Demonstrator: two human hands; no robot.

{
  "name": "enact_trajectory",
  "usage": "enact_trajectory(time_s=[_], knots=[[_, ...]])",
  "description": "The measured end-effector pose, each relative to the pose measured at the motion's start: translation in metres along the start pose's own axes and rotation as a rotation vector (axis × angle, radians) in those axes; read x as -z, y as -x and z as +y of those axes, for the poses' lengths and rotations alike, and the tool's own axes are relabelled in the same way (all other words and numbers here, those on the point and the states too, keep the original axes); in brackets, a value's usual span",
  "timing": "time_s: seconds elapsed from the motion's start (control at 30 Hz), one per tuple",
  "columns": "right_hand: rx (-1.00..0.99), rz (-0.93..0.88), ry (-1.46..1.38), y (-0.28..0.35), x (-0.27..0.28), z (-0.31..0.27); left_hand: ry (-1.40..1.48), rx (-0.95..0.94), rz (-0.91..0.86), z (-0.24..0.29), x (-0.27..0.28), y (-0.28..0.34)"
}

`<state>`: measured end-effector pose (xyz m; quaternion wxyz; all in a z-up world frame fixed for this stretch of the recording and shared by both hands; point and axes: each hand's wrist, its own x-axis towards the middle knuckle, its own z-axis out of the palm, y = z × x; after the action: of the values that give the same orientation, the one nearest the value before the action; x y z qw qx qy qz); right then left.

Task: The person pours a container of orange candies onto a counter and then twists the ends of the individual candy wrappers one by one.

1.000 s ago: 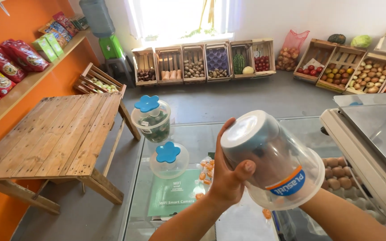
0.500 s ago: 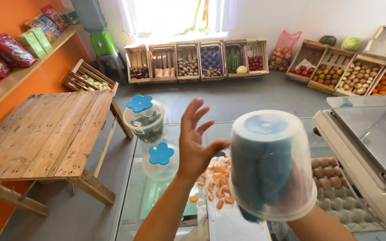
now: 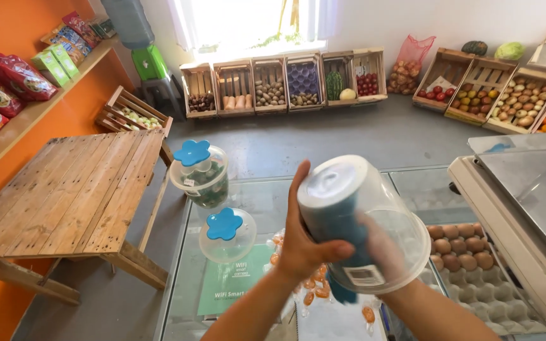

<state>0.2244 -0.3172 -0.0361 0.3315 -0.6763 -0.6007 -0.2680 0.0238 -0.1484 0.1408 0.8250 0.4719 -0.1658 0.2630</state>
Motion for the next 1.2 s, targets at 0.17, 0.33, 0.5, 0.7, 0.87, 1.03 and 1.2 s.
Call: enact_trajectory(time_s=[0.17, 0.33, 0.5, 0.7, 0.87, 1.03, 1.2], knots=[[-0.031, -0.009, -0.045, 0.000, 0.007, -0.009, -0.252, -0.048, -0.031, 0.016, 0.021, -0.021], [-0.046, -0.034, -0.086, -0.003, 0.015, -0.002, -0.281, -0.101, 0.336, 0.024, 0.003, -0.012], [-0.090, -0.043, -0.144, 0.003, 0.015, -0.009, 0.103, 0.133, 0.104, 0.007, -0.024, 0.008], [-0.143, -0.061, -0.209, 0.011, 0.014, -0.013, 0.072, 0.023, -0.073, -0.013, 0.001, -0.002], [-0.186, -0.060, -0.258, 0.018, 0.013, -0.023, -0.183, -0.071, -0.024, -0.021, 0.030, -0.022], [-0.225, -0.057, -0.289, 0.024, 0.001, -0.011, -0.412, -0.048, 0.376, -0.015, 0.034, -0.028], [-0.262, -0.070, -0.341, 0.026, -0.010, -0.004, 0.033, 0.122, 0.058, -0.010, -0.013, -0.003]])
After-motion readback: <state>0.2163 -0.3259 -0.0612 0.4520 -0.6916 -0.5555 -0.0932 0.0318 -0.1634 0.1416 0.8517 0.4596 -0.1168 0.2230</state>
